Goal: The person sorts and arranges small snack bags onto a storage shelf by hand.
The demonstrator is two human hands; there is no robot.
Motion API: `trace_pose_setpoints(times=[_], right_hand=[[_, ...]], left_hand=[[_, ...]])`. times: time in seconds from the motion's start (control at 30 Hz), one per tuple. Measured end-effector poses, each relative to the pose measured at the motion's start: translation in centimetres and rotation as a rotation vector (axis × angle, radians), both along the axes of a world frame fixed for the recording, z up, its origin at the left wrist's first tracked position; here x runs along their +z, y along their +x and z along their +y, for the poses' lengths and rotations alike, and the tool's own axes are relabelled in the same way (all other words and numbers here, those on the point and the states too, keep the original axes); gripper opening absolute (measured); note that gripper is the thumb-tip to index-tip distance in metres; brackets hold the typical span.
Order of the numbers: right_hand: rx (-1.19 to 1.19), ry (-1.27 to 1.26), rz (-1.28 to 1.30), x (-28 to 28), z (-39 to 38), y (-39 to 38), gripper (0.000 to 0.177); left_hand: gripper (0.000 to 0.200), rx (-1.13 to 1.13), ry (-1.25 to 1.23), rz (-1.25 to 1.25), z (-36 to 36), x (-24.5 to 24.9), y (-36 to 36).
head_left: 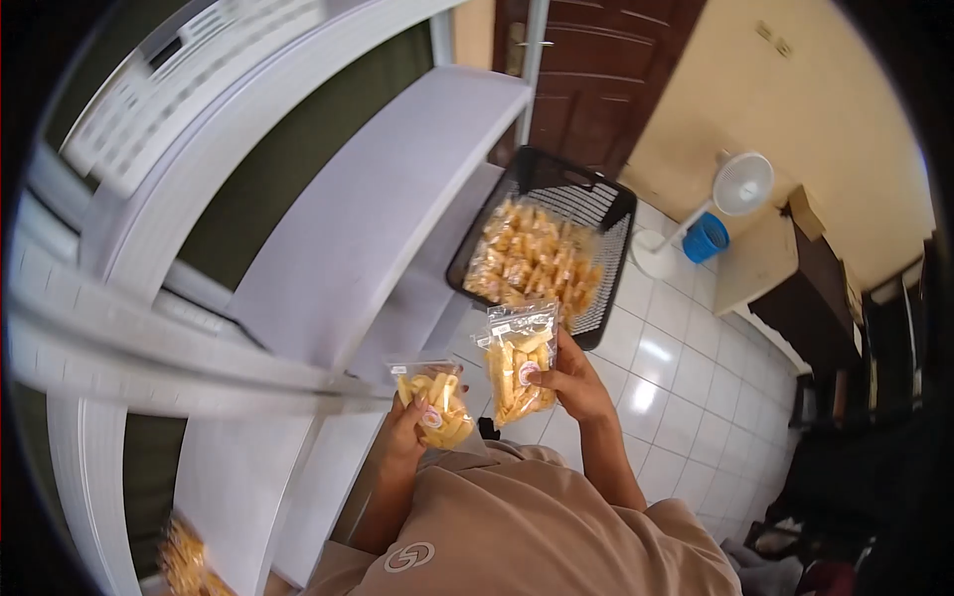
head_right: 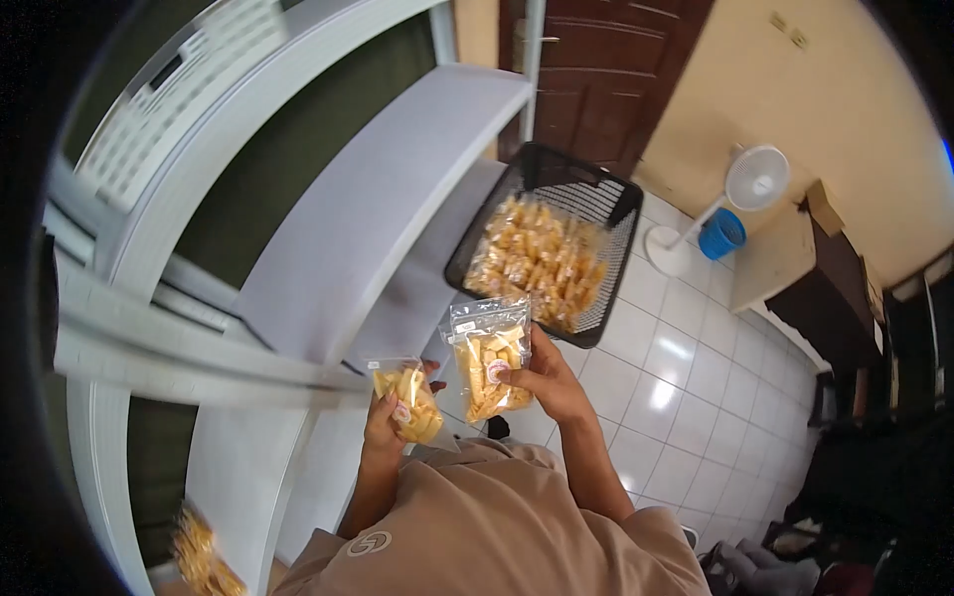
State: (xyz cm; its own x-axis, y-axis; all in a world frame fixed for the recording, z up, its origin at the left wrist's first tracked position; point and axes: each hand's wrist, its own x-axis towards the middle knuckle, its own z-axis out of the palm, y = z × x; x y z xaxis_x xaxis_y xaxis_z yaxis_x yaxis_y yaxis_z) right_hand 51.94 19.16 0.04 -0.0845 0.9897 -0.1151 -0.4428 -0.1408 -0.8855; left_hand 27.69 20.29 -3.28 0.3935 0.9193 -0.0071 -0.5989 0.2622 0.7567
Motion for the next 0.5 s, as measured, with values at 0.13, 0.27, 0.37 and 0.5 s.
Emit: trace_pose_setpoints(times=[0.13,0.27,0.37,0.5], right_hand=[[-0.232,-0.024,-0.007,-0.7,0.3,1.5,0.068],[-0.422,-0.133,-0.002,-3.5,1.8,3.4,0.059],[-0.441,-0.106,-0.206,-5.4,3.2,5.8,0.064],[-0.418,-0.164,-0.386,-4.3,6.5,10.2,0.068]], left_hand=[[0.067,-0.252,0.040,0.045,4.1,-0.2,5.4],[0.060,-0.522,-0.071,0.122,8.5,-4.7,9.6],[0.039,-0.554,-0.080,0.101,12.2,-5.8,13.1],[0.039,-0.746,0.011,0.225,17.6,-4.7,17.2]])
